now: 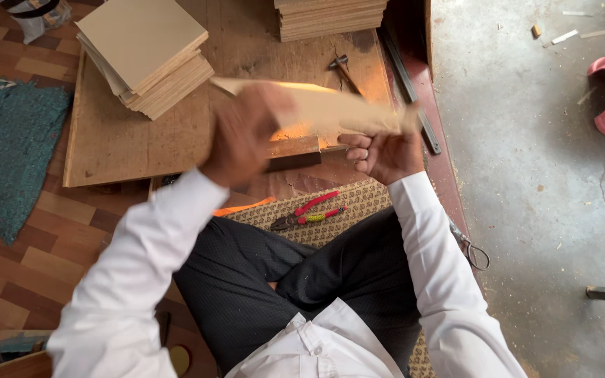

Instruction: The person sits on the floor and assembles book covers by cutting cardboard sheets with scissors and hammering metal staples into the edges. The person repeatedly picks up cardboard sheets, cuts them, and secures them with staples using a hammer.

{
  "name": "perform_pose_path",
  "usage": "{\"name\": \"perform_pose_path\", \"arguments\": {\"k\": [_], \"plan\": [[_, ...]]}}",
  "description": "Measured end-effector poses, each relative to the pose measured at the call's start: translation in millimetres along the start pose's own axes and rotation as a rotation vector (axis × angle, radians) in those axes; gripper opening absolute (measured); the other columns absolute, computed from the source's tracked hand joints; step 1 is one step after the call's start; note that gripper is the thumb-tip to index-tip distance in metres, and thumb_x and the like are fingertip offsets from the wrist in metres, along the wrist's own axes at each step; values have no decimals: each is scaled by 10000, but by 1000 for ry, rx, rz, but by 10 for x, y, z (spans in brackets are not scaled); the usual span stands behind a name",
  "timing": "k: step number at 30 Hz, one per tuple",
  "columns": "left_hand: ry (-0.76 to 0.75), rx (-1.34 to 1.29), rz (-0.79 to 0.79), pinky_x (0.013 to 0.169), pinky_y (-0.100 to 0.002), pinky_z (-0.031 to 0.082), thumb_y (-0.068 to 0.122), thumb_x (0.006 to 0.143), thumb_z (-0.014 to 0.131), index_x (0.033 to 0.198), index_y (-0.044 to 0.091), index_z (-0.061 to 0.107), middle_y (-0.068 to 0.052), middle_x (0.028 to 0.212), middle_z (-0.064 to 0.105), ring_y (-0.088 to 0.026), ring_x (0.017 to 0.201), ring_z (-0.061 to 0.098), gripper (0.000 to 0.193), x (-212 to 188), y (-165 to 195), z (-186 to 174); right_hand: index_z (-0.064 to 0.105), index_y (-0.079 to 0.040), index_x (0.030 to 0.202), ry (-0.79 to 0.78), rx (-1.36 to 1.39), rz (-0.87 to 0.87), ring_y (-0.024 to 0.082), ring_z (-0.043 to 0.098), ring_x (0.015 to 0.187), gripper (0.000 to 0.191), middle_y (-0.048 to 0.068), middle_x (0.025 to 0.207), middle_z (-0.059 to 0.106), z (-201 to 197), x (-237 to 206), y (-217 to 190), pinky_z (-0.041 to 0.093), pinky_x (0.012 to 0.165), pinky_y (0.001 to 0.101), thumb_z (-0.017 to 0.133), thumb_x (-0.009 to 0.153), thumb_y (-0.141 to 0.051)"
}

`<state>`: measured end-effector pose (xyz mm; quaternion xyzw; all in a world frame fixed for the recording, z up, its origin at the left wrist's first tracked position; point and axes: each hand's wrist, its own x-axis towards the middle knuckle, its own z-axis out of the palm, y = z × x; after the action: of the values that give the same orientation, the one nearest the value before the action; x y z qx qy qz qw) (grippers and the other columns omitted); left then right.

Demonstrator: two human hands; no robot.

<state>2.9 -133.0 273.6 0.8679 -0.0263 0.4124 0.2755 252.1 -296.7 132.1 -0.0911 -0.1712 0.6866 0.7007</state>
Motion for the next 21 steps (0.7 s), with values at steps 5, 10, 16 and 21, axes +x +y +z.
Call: {"name": "perform_pose_path", "arguments": {"k": [5, 10, 16, 21], "plan": [[-582, 536, 153, 1233, -529, 437, 0, 915, 651, 1305, 167, 683, -37, 1386, 663, -215, 1354, 614, 425, -687, 226, -28, 557, -9, 1380, 308, -569, -135, 271, 696, 1110, 747, 162, 1197, 718, 171, -30, 6, 591, 971, 387, 804, 756, -338], [-390, 287, -470, 1254, -487, 330, 220, 778, 850, 1593, 118, 434, -159, 1678, 328, -367, 1537, 345, 920, -554, -424, -305, 575, 42, 1435, 266, -1057, -460, 192, 669, 1163, 530, 133, 1272, 706, 207, 324, 391, 552, 1012, 327, 686, 917, 26], [-47, 174, -285, 1268, -457, 313, 154, 691, 1022, 1642, 83, 169, -213, 1680, 300, -393, 1552, 288, 1279, 545, -1361, -268, 578, 8, 1404, 339, -1660, -832, 228, 772, 954, 424, 194, 1094, 756, 110, 776, 684, 608, 814, 354, 691, 996, -27], [-85, 321, -366, 1160, -455, 411, 171, 659, 1023, 1535, 57, 341, -241, 1513, 490, -433, 1401, 452, 1116, 553, -1896, -198, 583, -22, 1408, 409, -1853, -802, 312, 737, 940, 417, 231, 1039, 728, -59, 1068, 801, 579, 758, 410, 705, 1012, -67]]}}
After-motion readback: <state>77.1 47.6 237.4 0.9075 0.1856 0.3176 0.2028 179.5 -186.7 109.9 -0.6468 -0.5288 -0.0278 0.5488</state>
